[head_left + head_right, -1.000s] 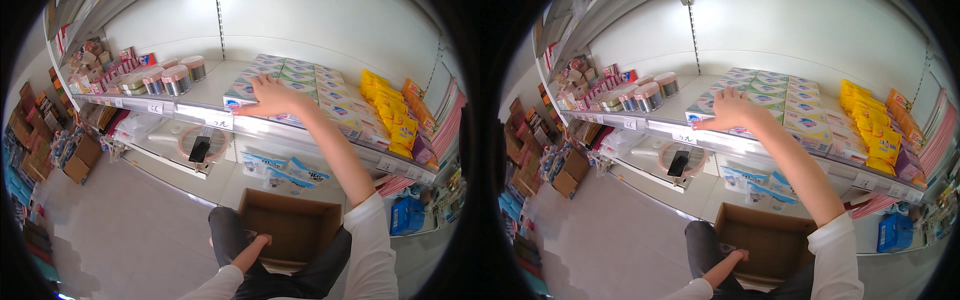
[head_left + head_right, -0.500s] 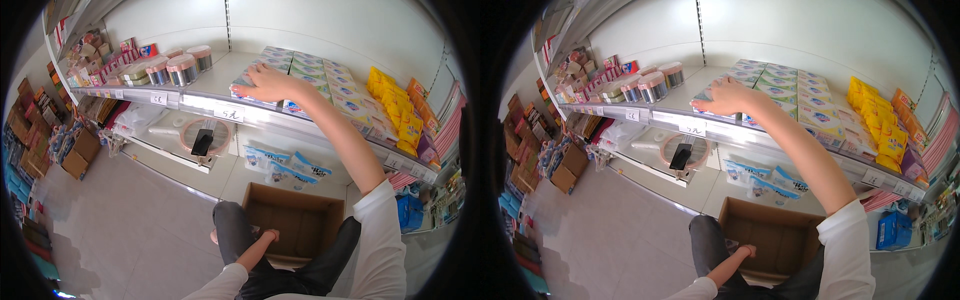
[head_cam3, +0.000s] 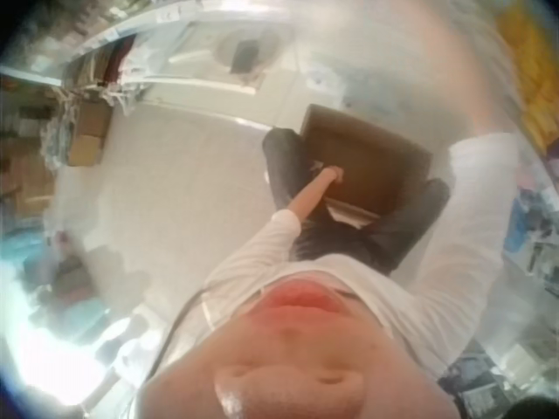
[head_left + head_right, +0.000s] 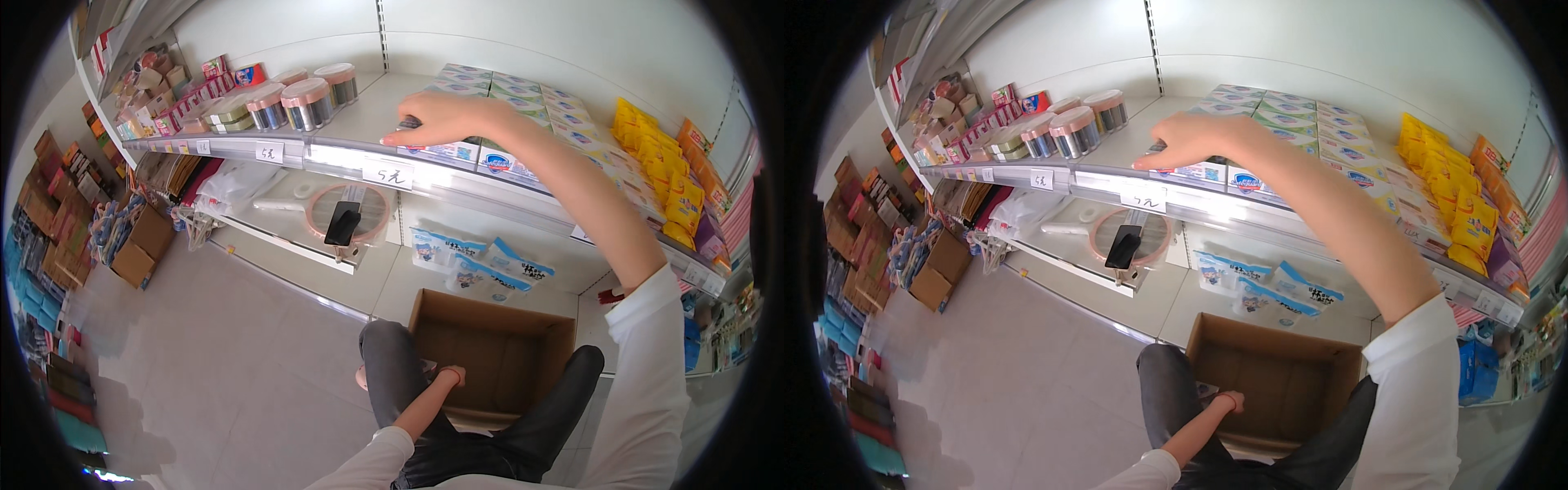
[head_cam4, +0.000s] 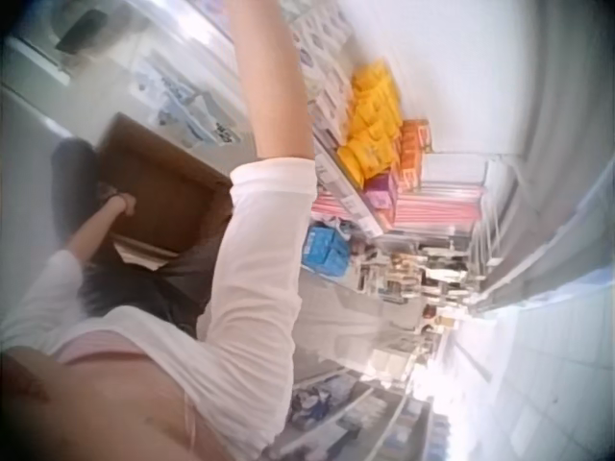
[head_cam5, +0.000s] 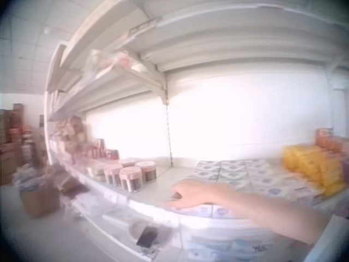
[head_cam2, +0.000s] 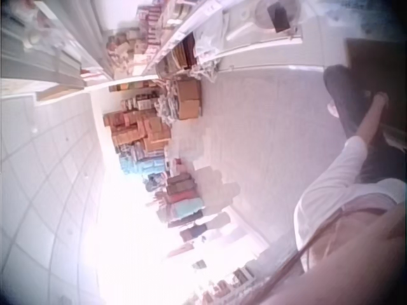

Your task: The person sits on the floor and repeatedly picks up small rectangular boxes from a nearby shelf, then places them into a cardboard box on their lap. The person continues this process until the box is filled.

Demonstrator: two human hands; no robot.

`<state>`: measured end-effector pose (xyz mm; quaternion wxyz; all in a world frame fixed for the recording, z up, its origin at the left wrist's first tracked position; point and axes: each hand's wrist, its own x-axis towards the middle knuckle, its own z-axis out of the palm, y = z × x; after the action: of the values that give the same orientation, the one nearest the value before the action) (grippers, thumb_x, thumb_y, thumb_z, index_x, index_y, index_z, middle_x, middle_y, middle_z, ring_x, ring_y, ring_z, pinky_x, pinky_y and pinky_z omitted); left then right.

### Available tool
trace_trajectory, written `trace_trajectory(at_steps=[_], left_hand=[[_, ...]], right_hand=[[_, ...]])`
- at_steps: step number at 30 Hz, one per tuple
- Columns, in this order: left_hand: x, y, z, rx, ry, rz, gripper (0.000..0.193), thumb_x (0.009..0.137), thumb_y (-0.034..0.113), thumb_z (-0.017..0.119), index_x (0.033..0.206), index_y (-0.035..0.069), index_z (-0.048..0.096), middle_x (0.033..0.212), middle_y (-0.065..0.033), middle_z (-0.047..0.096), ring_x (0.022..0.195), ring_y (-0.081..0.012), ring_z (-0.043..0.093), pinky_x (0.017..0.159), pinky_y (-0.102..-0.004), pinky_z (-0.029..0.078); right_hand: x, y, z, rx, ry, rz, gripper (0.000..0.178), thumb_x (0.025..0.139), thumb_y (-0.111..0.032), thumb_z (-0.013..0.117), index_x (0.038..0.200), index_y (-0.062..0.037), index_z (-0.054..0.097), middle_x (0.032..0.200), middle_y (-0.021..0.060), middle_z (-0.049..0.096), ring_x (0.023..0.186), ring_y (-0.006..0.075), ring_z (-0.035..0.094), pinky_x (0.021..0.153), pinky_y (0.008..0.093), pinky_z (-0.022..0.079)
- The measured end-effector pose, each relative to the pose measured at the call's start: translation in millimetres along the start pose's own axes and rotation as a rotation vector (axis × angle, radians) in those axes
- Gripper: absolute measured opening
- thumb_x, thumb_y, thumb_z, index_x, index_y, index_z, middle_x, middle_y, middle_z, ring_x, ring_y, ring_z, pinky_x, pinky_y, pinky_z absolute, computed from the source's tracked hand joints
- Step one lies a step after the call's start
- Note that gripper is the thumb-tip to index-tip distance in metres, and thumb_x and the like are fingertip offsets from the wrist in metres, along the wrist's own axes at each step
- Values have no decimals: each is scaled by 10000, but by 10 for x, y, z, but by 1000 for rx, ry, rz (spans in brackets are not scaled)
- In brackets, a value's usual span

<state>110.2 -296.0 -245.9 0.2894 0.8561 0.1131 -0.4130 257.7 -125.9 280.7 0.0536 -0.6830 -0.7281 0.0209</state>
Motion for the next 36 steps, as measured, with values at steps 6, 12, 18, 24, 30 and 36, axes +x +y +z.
trace_trajectory(at_steps=[6, 12, 18, 24, 30, 36], left_hand=[[23, 9, 11, 1, 19, 1, 384, 754, 229, 506, 1065, 15, 580, 1095, -190, 563, 1029, -311, 542, 853, -395, 436], [70, -52, 57, -2, 23, 10, 374, 743, 203, 524, 1056, 8, 582, 1084, -194, 567, 1026, -308, 546, 852, -395, 440], [12, 4, 9, -1, 23, 8, 362, 719, 161, 522, 1035, -3, 591, 1084, -205, 563, 1023, -307, 549, 843, -388, 446], [1, -50, 43, -19, 25, -1, 357, 715, 156, 526, 1027, -4, 596, 1072, -207, 569, 1018, -310, 551, 840, -381, 448], [20, -1, 51, -9, 35, 18, 349, 723, 174, 530, 1015, -3, 602, 1066, -210, 568, 1024, -315, 543, 841, -384, 447], [5, -166, 121, -112, 97, 2, 360, 752, 228, 516, 1012, -8, 597, 1054, -215, 571, 1007, -314, 551, 838, -386, 447]], right_hand=[[-80, -33, -83, -65, 41, -119, 504, 819, -493, 499, 758, 1, 579, 720, 106, 561, 646, 226, 533, 580, 340, 416], [-26, -2, -107, 50, 86, -195, 425, 830, -404, 541, 697, -1, 572, 537, 75, 501, 497, 179, 457, 492, 319, 367], [-98, -15, -162, 105, 193, -209, 411, 797, -405, 569, 666, -17, 596, 536, 60, 525, 479, 159, 460, 484, 302, 373], [-116, -72, -192, 96, 349, -301, 355, 713, -376, 678, 721, -25, 626, 557, 44, 552, 488, 137, 481, 483, 260, 379], [-325, -134, -336, 84, 704, -448, 278, 664, -246, 746, 816, -41, 636, 759, 52, 617, 614, 137, 542, 555, 258, 445], [-938, -637, -49, 148, 967, -848, 333, 605, -200, 740, 841, -22, 586, 819, 51, 562, 784, 221, 547, 662, 305, 486]])
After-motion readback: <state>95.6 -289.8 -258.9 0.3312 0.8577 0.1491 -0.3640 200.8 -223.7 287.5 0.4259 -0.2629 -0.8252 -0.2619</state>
